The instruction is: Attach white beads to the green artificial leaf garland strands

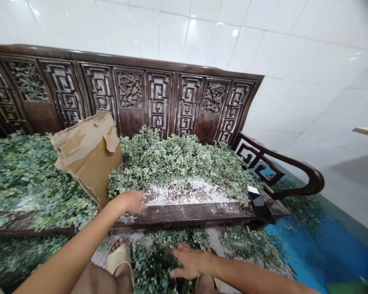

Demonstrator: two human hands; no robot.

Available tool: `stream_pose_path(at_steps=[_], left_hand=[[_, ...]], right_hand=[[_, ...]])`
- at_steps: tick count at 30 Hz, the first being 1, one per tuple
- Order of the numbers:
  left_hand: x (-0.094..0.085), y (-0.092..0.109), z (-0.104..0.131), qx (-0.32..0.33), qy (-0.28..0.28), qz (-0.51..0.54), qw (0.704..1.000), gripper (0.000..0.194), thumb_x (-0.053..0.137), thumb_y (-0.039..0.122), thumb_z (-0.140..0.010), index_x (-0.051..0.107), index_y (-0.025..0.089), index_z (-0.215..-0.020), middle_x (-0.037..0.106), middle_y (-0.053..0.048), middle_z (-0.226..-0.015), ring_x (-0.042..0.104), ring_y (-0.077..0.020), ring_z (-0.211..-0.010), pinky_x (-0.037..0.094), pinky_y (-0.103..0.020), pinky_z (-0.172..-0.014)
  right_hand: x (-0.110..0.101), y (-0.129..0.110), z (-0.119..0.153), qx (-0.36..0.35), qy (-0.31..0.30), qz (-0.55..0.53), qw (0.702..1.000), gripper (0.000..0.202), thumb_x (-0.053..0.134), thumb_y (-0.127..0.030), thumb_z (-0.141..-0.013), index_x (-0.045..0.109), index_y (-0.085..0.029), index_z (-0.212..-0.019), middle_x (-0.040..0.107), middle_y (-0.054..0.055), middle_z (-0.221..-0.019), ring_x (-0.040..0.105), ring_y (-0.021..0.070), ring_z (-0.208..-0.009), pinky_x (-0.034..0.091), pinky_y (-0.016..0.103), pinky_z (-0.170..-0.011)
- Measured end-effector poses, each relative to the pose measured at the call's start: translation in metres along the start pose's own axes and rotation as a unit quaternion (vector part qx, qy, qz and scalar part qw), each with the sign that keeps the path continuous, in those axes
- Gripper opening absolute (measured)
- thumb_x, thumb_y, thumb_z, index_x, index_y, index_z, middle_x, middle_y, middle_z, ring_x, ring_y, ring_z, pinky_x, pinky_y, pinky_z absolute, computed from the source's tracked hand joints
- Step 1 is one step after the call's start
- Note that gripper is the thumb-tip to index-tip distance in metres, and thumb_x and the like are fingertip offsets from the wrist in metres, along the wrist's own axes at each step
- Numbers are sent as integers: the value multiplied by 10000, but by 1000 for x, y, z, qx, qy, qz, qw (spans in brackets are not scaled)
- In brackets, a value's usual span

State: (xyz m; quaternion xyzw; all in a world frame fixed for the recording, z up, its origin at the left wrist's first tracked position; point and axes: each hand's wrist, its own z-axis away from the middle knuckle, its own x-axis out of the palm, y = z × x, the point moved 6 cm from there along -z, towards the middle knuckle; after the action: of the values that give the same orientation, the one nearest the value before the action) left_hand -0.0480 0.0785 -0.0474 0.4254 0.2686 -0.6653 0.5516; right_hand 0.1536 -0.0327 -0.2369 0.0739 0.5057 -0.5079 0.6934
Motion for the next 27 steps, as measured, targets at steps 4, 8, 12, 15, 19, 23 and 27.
stream_pose_path(at_steps=[4,8,12,15,19,23,27], left_hand=[[-2,-30,-13,-66,26,-10,997,249,594,348,-879,655,166,-1036,675,-112,-1113,639,-240,-1011,513,-385,-859],[-7,-57,-25,-120,76,-16,990,297,581,319,-906,577,185,-1172,607,-72,-1193,619,-210,-1019,533,-408,-853],[-18,-71,-30,-149,132,-23,980,314,585,318,-904,569,176,-1184,606,-76,-1194,619,-217,-1021,534,-415,-851],[-21,-71,-34,-144,148,-22,978,300,581,324,-906,579,168,-1162,617,-73,-1167,625,-210,-999,536,-410,-841],[-17,-64,-44,-118,156,-10,981,243,570,338,-903,615,164,-1067,651,-67,-1080,635,-200,-950,527,-387,-815],[-13,-53,-57,-82,165,2,983,99,571,235,-840,646,221,-905,697,-66,-985,662,-226,-926,506,-318,-760],[-13,-26,-70,-17,183,-2,983,179,544,212,-818,628,236,-974,667,-60,-1109,642,-216,-1024,490,-289,-841]], right_hand=[[-72,-15,7,-81,-31,-2,996,419,605,-444,-814,619,-273,-1196,727,16,-989,688,202,-825,494,256,-673],[-151,9,3,10,99,43,994,260,495,-329,-908,656,-198,-1064,712,61,-975,668,197,-862,470,265,-754],[-184,36,-7,99,175,99,975,274,526,-188,-878,596,-144,-1139,620,168,-1172,609,289,-1058,448,367,-875],[-184,48,-17,147,186,121,964,344,591,-132,-834,578,-152,-1177,577,200,-1229,576,344,-1123,461,413,-880],[-178,59,-26,195,189,131,954,445,630,-136,-834,516,-133,-1264,519,243,-1278,575,362,-1128,484,441,-868],[-176,70,-31,184,157,128,962,338,603,-271,-905,546,-152,-1216,579,118,-1214,617,244,-1020,524,422,-847],[-174,75,-37,149,124,124,973,307,573,-310,-926,558,-162,-1195,590,87,-1196,615,222,-1005,534,421,-838]])
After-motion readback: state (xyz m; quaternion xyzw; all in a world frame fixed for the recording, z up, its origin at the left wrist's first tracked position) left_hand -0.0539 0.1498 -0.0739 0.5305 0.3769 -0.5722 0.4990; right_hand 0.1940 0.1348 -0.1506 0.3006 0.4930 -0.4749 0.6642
